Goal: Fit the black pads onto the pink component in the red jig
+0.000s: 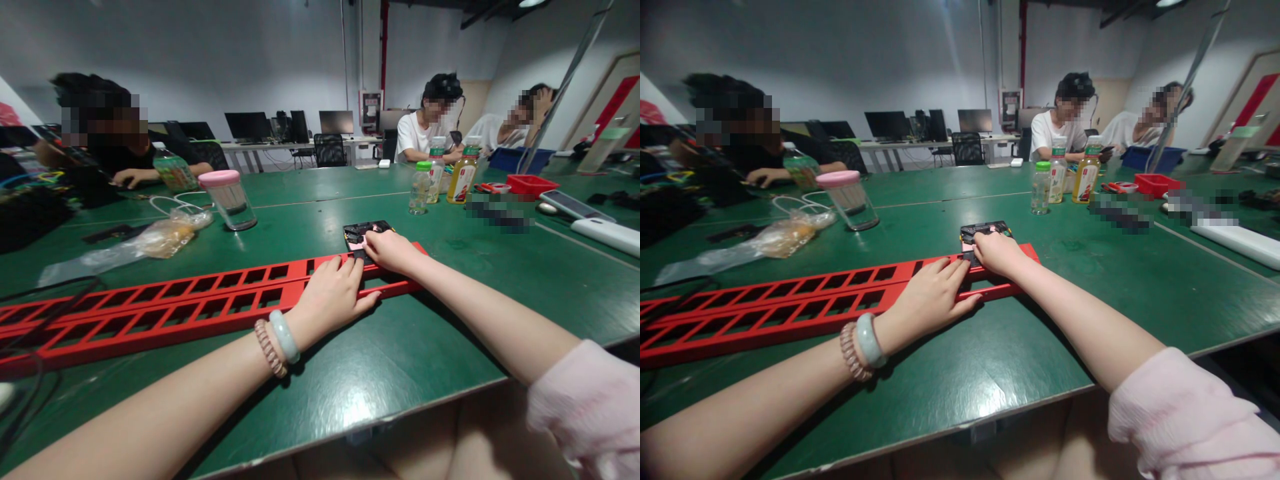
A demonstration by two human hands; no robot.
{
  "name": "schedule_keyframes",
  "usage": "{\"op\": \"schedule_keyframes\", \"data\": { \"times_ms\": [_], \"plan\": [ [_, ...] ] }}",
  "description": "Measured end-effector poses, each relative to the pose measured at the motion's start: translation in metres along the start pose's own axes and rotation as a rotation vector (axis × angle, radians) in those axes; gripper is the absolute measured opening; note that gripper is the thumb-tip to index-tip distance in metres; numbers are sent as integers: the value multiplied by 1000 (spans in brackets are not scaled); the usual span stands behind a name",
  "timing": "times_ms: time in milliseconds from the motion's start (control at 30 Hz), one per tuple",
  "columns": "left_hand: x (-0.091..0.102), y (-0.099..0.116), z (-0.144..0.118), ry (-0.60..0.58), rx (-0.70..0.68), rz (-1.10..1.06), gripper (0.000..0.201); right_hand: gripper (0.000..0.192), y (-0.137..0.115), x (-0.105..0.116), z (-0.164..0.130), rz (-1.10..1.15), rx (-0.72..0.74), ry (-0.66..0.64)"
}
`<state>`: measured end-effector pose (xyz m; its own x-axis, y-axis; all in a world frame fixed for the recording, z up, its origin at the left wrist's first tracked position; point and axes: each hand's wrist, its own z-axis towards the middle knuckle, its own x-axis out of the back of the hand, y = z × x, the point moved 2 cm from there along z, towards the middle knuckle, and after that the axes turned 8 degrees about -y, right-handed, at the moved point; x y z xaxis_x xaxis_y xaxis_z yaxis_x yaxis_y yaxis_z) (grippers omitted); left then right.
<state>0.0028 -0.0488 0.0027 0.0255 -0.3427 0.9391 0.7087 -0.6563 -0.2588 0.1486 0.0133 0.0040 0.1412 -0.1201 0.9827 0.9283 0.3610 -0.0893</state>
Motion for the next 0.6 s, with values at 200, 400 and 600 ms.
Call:
{"op": "schedule_keyframes", "data": {
  "times_ms": [200, 400, 600],
  "plan": [
    [-1, 0, -1, 14, -5, -2, 57, 31, -4, 3, 0, -60, -22, -59],
    [-1, 0, -1, 9, 2, -7, 59, 30, -7, 6, 0, -101, -1, -53],
    [0, 1, -3, 16, 5, -17, 56, 31, -10, 9, -2, -158, -17, -34]
  ]
}}
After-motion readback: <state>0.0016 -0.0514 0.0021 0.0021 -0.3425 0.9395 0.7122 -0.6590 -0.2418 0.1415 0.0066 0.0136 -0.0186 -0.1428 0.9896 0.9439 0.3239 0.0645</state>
